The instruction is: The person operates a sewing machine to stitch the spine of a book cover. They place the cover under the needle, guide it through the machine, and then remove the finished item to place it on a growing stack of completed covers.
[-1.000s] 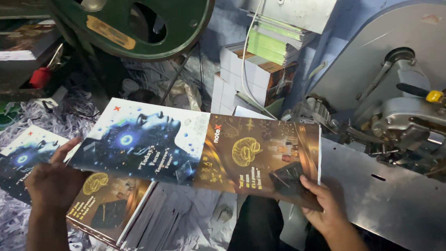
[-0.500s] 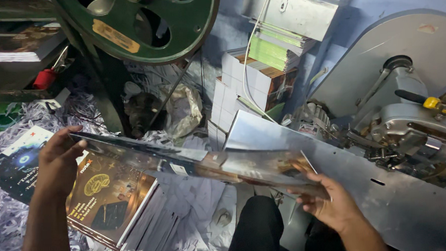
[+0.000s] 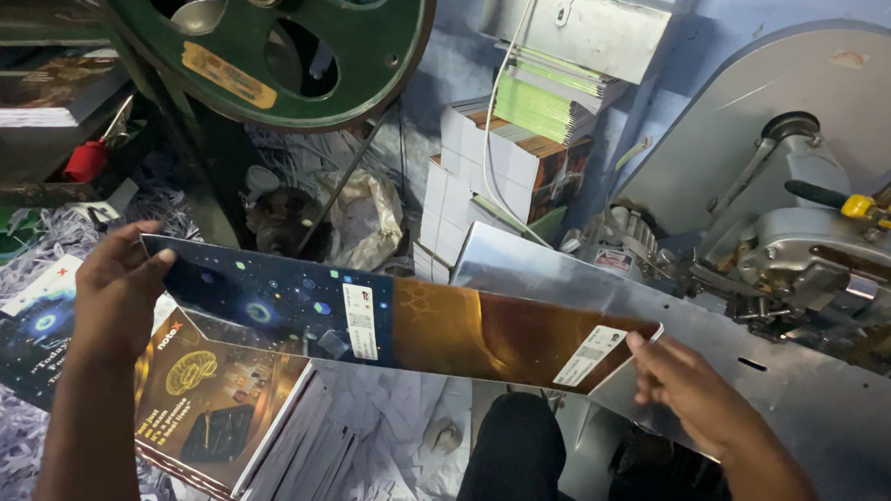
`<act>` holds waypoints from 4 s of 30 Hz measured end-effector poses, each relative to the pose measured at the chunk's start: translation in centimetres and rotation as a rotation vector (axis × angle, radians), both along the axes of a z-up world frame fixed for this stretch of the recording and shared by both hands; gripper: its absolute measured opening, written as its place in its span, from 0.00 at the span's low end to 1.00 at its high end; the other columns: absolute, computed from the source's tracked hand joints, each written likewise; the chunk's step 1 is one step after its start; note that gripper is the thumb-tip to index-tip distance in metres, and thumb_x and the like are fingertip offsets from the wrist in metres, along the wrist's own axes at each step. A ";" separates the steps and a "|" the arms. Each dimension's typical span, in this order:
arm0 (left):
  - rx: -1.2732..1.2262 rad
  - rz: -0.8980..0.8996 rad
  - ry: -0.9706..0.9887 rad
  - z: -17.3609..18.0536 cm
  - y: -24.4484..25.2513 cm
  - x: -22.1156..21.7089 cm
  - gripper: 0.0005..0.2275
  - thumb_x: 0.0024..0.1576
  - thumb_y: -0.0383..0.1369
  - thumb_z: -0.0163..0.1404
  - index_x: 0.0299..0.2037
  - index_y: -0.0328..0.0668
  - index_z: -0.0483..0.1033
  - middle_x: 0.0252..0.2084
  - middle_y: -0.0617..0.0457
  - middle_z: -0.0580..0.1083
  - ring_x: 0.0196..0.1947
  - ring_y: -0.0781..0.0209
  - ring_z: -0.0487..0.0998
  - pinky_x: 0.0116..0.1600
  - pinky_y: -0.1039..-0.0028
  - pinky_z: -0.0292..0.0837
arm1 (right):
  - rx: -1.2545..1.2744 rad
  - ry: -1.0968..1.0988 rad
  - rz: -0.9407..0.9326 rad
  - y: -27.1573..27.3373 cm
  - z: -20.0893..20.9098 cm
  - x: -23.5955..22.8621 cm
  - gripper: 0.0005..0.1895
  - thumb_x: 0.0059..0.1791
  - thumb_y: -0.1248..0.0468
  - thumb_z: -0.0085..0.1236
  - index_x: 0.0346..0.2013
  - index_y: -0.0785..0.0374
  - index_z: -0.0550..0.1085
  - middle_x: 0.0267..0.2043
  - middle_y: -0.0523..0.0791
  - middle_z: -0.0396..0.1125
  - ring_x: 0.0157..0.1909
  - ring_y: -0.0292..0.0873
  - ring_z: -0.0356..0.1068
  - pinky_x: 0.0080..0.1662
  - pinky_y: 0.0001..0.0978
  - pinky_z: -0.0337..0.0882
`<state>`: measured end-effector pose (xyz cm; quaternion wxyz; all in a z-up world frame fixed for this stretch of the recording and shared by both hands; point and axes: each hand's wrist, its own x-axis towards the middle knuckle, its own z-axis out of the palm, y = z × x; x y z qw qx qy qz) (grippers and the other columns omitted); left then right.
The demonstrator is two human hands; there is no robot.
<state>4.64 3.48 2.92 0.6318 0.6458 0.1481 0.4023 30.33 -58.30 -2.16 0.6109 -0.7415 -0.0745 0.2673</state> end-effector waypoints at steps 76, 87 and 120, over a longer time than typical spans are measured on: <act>0.588 -0.115 0.317 -11.9 6.9 37.0 0.21 0.47 0.17 0.60 0.52 0.38 0.79 0.51 0.46 0.77 0.51 0.56 0.77 0.53 0.69 0.71 | -0.399 -0.316 -0.400 1.2 -4.7 6.3 0.29 0.46 0.43 0.60 0.35 0.69 0.83 0.25 0.50 0.76 0.25 0.40 0.73 0.33 0.33 0.72; 0.366 -0.318 0.141 -14.5 1.2 36.7 0.18 0.50 0.14 0.52 0.51 0.35 0.79 0.52 0.51 0.76 0.54 0.61 0.75 0.58 0.74 0.68 | -0.463 -0.288 -0.528 -2.5 -4.9 5.5 0.30 0.44 0.40 0.60 0.28 0.68 0.81 0.19 0.48 0.70 0.23 0.42 0.68 0.31 0.40 0.70; 0.211 -0.328 0.311 -12.0 -12.2 35.0 0.18 0.54 0.17 0.54 0.52 0.44 0.81 0.40 0.52 0.77 0.37 0.66 0.75 0.40 0.77 0.71 | -1.047 -0.880 -0.601 -11.2 -0.8 2.5 0.28 0.43 0.37 0.61 0.42 0.56 0.78 0.43 0.48 0.75 0.45 0.50 0.74 0.53 0.48 0.70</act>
